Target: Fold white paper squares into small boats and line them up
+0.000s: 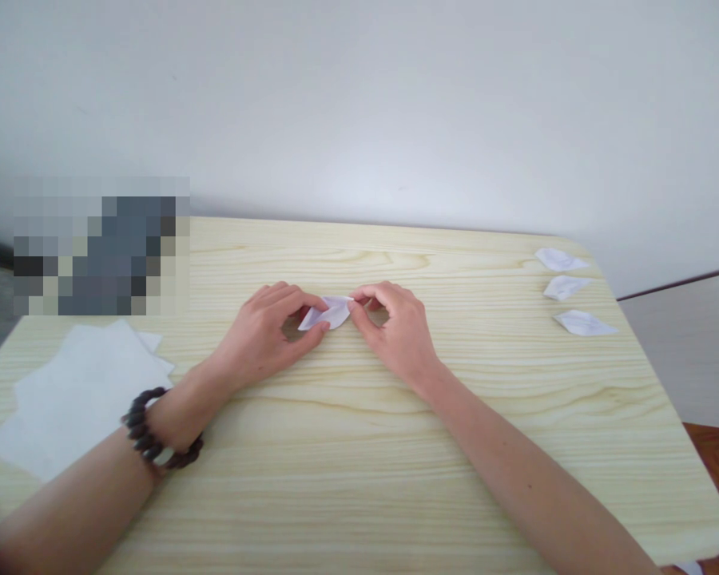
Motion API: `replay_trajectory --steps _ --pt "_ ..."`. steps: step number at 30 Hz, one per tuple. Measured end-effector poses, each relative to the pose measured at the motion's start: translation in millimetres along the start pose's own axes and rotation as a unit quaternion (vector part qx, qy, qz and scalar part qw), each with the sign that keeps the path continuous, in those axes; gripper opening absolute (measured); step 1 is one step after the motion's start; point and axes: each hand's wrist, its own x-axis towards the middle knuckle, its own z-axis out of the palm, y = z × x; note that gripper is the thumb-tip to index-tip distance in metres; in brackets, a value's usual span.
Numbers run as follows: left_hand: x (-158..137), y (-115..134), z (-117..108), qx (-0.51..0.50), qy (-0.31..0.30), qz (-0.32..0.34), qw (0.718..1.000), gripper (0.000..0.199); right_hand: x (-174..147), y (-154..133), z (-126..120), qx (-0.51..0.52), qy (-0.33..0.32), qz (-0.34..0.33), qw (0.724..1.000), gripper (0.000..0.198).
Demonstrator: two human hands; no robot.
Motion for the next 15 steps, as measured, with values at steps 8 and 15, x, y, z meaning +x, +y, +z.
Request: replay_trajectory --steps 8,15 --pt "-0.5 0.7 -0.9 0.000 -0.004 0.003 1.000 0.019 -0.3 -0.7 0.6 -0.018 0.003 -0.019 1.000 0.006" --pt "-0.2 -0.9 0.0 -0.008 0.006 0.002 1.000 0.018 -0.9 -1.5 -1.2 0.005 0.002 -0.041 0.999 0.014"
